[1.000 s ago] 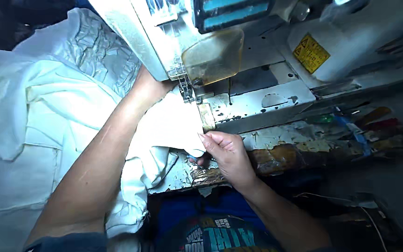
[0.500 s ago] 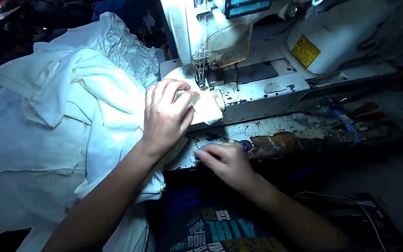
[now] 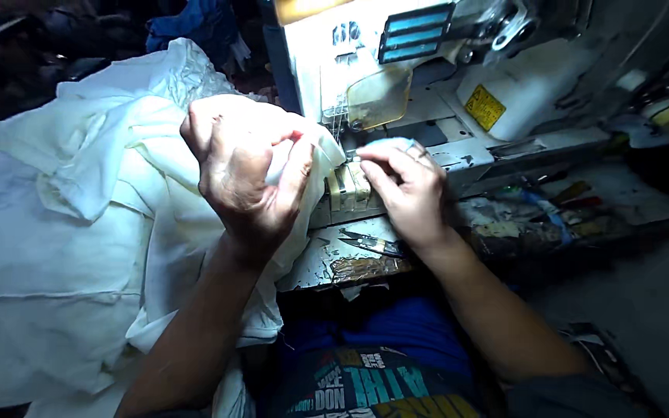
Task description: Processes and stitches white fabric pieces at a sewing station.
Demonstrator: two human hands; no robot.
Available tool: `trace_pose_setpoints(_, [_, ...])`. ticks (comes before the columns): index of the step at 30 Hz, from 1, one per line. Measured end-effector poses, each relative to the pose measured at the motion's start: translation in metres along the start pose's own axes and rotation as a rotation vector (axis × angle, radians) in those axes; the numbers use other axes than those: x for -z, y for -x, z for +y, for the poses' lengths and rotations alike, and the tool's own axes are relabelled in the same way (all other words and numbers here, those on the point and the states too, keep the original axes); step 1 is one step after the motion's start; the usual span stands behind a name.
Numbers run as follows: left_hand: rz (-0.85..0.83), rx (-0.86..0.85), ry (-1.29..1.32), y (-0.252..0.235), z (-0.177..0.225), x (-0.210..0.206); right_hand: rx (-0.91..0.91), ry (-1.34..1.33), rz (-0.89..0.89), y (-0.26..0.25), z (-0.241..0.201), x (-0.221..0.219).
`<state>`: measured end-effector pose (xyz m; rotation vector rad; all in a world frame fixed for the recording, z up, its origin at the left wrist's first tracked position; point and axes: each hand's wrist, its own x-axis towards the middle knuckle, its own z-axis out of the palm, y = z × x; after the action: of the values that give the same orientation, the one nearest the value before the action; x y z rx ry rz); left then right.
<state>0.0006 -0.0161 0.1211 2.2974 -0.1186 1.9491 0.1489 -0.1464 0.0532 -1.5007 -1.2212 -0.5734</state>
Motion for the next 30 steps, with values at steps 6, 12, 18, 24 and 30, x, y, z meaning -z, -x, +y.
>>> trace_pose_setpoints(6, [-0.12, -0.164, -0.039, 0.015, 0.014, 0.011, -0.088, -0.354, -0.351, -0.01, -0.024, 0.019])
trace_pose_setpoints(12, [-0.26, -0.28, 0.005, 0.046, 0.027, 0.02, -0.151, -0.633, -0.359, 0.038, -0.046, 0.038])
trace_pose_setpoints(18, [-0.505, -0.142, -0.006, 0.006, 0.069, 0.046, -0.199, -0.582, -0.348, 0.052, -0.051, 0.045])
trace_pose_setpoints(24, [-1.359, -0.235, -0.095, -0.022, 0.036, 0.026, -0.283, -0.617, -0.381, 0.064, -0.036, 0.023])
trace_pose_setpoints(30, [-1.274, -0.244, -0.014, -0.026, -0.01, 0.018, -0.318, -0.59, -0.308, 0.071, -0.016, 0.0])
